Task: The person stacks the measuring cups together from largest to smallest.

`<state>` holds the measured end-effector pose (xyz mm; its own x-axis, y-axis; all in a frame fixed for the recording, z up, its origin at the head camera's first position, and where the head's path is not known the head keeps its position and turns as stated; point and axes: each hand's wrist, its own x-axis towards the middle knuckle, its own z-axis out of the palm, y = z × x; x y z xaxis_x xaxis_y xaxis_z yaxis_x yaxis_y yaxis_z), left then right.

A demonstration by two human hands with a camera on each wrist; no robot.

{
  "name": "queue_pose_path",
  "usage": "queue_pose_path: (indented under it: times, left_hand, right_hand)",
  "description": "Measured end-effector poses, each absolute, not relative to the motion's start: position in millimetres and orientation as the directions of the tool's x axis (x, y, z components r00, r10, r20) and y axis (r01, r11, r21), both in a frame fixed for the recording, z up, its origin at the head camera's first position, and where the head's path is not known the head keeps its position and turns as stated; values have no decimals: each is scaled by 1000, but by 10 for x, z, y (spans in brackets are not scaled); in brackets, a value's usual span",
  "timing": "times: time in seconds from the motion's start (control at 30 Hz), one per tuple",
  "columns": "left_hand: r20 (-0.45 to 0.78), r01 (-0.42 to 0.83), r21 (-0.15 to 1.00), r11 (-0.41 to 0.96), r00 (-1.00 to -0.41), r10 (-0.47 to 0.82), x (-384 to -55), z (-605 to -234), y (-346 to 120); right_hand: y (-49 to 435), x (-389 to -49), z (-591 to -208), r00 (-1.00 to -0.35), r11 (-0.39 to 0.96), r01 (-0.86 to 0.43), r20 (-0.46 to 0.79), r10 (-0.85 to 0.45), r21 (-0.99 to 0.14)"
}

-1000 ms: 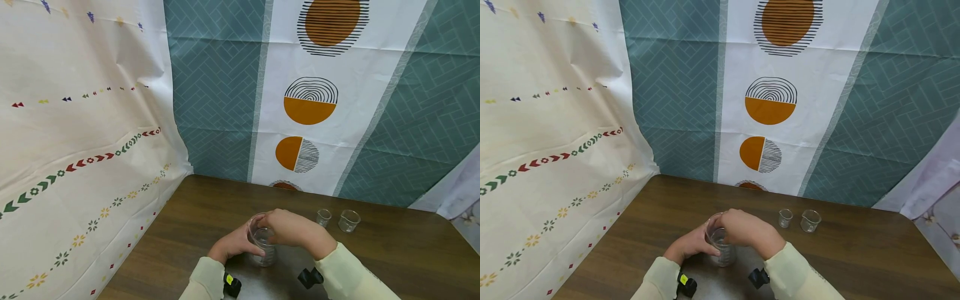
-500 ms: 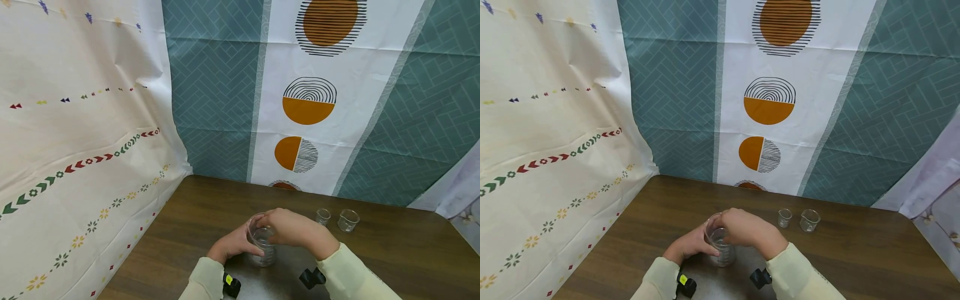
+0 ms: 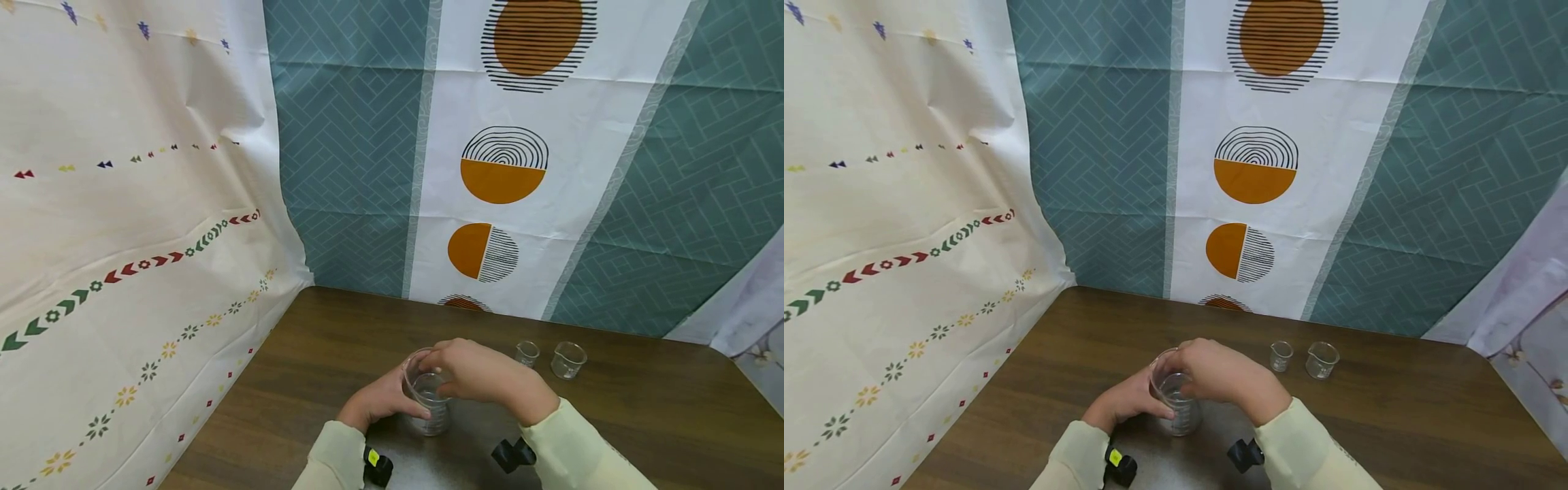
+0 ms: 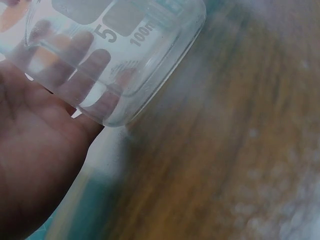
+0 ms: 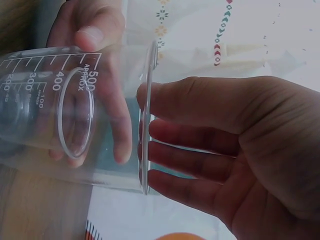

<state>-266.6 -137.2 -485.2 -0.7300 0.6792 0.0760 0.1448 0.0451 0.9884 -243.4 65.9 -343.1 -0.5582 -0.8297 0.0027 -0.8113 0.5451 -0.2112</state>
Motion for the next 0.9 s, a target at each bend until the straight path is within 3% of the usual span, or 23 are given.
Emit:
queue_pose_path:
  times: [0.9]
  left_hand:
    - [85, 157, 987, 44, -725, 683, -2673, -4857, -1370]
  right_hand:
    - [737, -2468, -3418, -565, 550, -818, 57, -823, -169]
